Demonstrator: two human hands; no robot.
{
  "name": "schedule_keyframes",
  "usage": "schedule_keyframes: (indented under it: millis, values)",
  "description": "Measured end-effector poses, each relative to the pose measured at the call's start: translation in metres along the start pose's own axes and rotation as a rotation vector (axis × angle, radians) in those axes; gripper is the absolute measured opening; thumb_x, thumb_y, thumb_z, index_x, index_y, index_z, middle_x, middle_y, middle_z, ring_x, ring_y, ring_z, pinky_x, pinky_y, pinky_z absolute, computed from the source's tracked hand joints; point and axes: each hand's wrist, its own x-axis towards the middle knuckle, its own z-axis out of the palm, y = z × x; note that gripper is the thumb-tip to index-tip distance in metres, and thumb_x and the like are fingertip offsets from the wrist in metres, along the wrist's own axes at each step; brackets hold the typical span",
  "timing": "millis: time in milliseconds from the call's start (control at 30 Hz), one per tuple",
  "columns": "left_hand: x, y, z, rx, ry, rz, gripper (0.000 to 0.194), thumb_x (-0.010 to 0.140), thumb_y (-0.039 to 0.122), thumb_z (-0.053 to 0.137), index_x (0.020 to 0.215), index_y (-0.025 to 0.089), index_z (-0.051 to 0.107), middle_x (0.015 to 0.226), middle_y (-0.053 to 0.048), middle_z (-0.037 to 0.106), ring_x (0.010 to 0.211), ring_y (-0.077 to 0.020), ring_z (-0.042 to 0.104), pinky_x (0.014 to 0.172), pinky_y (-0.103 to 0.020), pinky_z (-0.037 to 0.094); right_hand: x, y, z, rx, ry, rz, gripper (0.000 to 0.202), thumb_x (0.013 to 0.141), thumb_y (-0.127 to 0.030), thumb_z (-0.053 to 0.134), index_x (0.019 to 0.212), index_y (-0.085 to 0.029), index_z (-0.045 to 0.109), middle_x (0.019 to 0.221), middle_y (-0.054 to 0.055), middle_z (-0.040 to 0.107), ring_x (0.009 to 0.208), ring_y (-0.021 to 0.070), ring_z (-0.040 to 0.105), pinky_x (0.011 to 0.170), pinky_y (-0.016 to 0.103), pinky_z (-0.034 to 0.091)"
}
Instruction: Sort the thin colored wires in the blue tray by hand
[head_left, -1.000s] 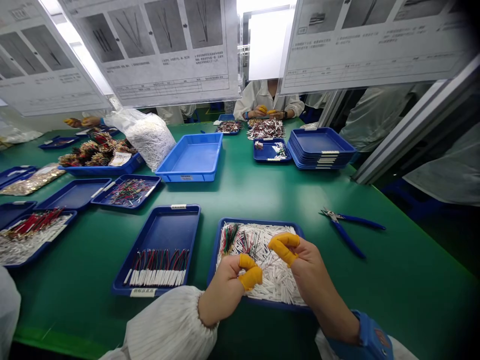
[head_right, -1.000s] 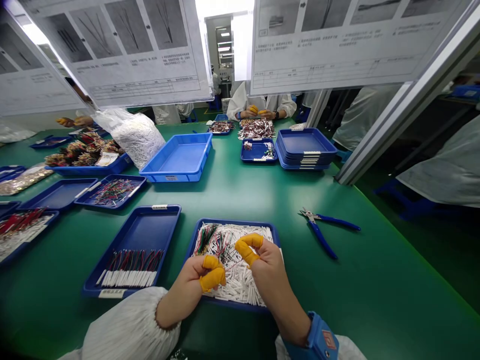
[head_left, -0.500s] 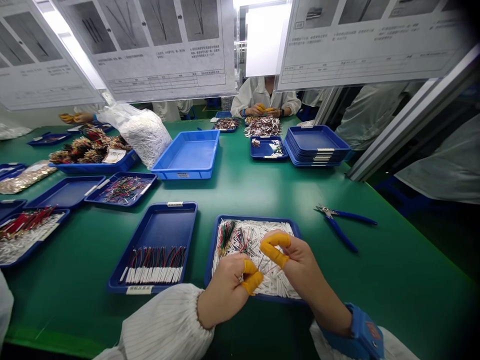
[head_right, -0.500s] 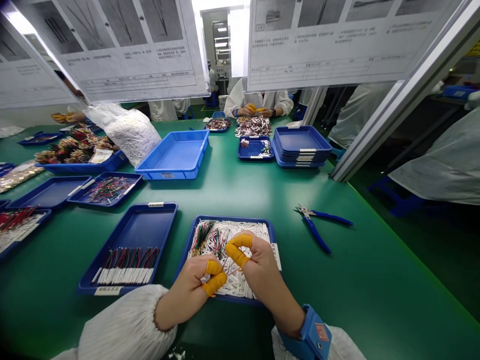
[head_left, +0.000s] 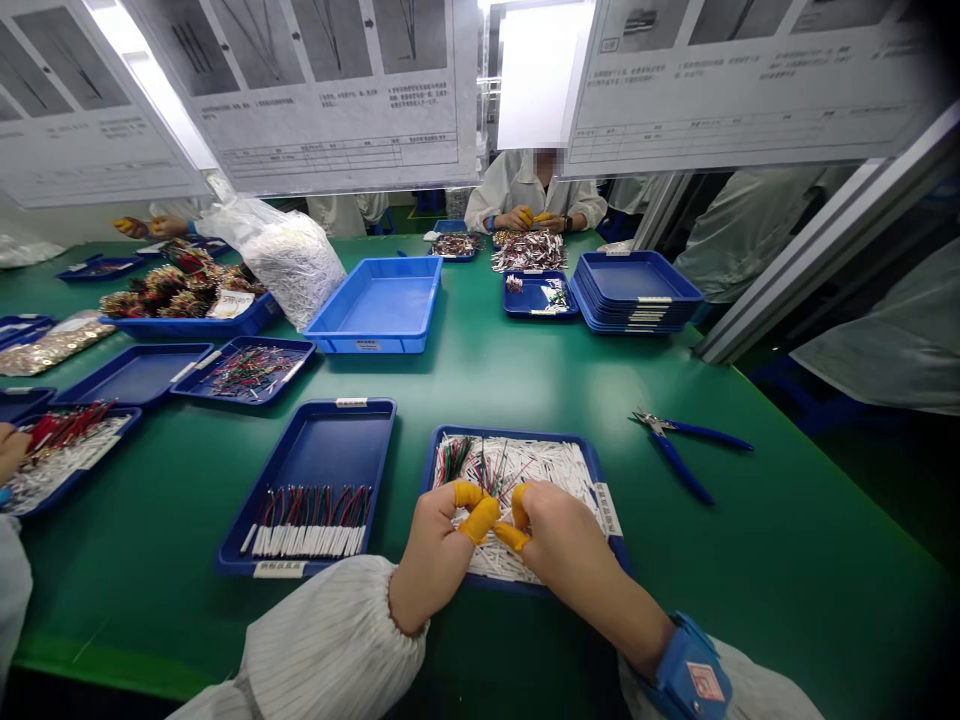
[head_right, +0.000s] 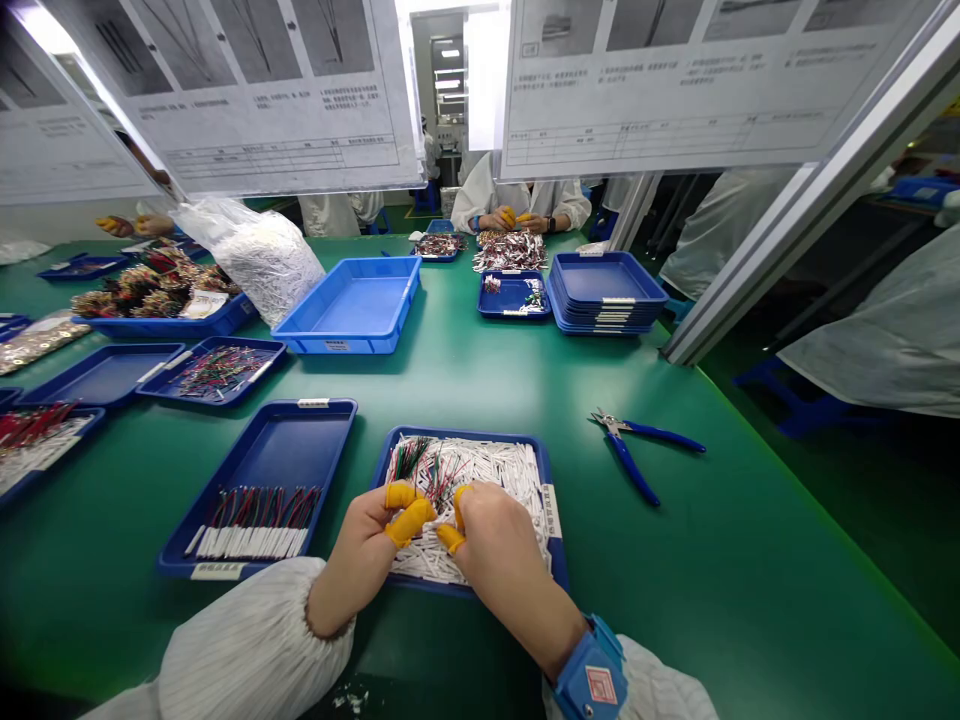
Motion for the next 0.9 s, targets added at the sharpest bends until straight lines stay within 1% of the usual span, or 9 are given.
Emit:
schedule_keyframes:
  millis: [67,133,233,367,433,500,633,733,900]
  values:
    - [0.0,0.0,0.0,0.003,-0.007,0.0,0.018,0.075,0.023,0.058,0.059,0.015,0.056,0.059,0.001,0.05,0.058,-0.012,0.045,0.057,-0.023,0.038,0.0,0.0,0.004,0.047,-0.002,-0.004,0.016,0.062,-0.008,0.056,0.055,-0.02,0.049,0.058,0.002,0.052,0.052,0.016,0.046,0.046,0.026,0.027]
    - [0.0,0.0,0.001,0.005,-0.008,-0.007,0.018,0.074,0.024,0.058,0.059,0.014,0.056,0.058,0.002,0.05,0.058,-0.0121,0.045,0.056,-0.022,0.038,0.001,0.003,0.005,0.137,-0.003,0.028,0.015,0.062,-0.006,0.054,0.057,-0.02,0.052,0.056,0.001,0.054,0.052,0.0158,0.048,0.046,0.026,0.03]
    - [-0.001,-0.003,0.001,-0.004,0.001,-0.019,0.016,0.074,0.025,0.059,0.062,0.014,0.058,0.06,0.001,0.052,0.059,-0.0125,0.047,0.057,-0.023,0.039,0.003,0.01,0.002,0.231,-0.004,0.067,0.011,0.065,-0.01,0.055,0.067,-0.02,0.058,0.06,0.002,0.06,0.054,0.0169,0.054,0.048,0.027,0.039]
    - [0.0,-0.005,0.001,0.0,0.015,-0.022,0.015,0.073,0.025,0.061,0.062,0.014,0.058,0.06,0.001,0.052,0.059,-0.0123,0.047,0.057,-0.023,0.04,0.006,0.01,-0.009,0.495,0.013,0.12,0.02,0.069,-0.015,0.055,0.088,-0.018,0.059,0.067,0.003,0.065,0.062,0.0183,0.061,0.058,0.03,0.048]
    - [0.0,-0.004,0.001,0.0,0.014,-0.013,0.014,0.074,0.024,0.06,0.063,0.014,0.059,0.062,0.001,0.054,0.06,-0.0128,0.049,0.059,-0.023,0.041,0.006,0.008,-0.014,0.629,0.032,0.138,0.022,0.069,-0.017,0.057,0.091,-0.017,0.058,0.068,0.002,0.066,0.065,0.0186,0.062,0.063,0.032,0.049]
    - [0.0,-0.002,0.001,-0.029,0.0,0.001,0.01,0.075,0.022,0.059,0.069,0.014,0.062,0.07,-0.002,0.059,0.068,-0.0149,0.054,0.065,-0.024,0.043,0.006,0.005,-0.018,0.693,0.055,0.148,0.021,0.069,-0.019,0.059,0.089,-0.016,0.059,0.068,0.003,0.067,0.068,0.0193,0.063,0.066,0.033,0.05]
    - [0.0,0.003,0.001,-0.137,-0.022,-0.001,0.011,0.076,0.02,0.058,0.084,0.015,0.064,0.092,-0.007,0.064,0.086,-0.02,0.059,0.077,-0.029,0.046,0.006,0.002,-0.02,0.732,0.07,0.126,0.016,0.067,-0.022,0.062,0.082,-0.018,0.063,0.071,0.004,0.069,0.073,0.022,0.064,0.067,0.035,0.051]
    - [-0.001,0.005,0.001,-0.149,-0.007,0.023,0.013,0.076,0.02,0.059,0.085,0.015,0.065,0.092,-0.007,0.066,0.086,-0.0211,0.06,0.077,-0.031,0.048,0.005,0.001,-0.017,0.699,0.091,0.083,0.016,0.067,-0.02,0.062,0.082,-0.019,0.064,0.068,0.003,0.07,0.073,0.0225,0.065,0.066,0.035,0.052]
    - [-0.002,0.005,0.001,-0.017,-0.008,0.095,0.012,0.075,0.016,0.058,0.082,0.016,0.068,0.088,-0.007,0.068,0.084,-0.0206,0.061,0.078,-0.03,0.047,0.003,0.002,-0.011,0.635,0.09,0.04,0.018,0.066,-0.018,0.063,0.083,-0.021,0.066,0.071,0.004,0.071,0.071,0.023,0.066,0.067,0.036,0.052]
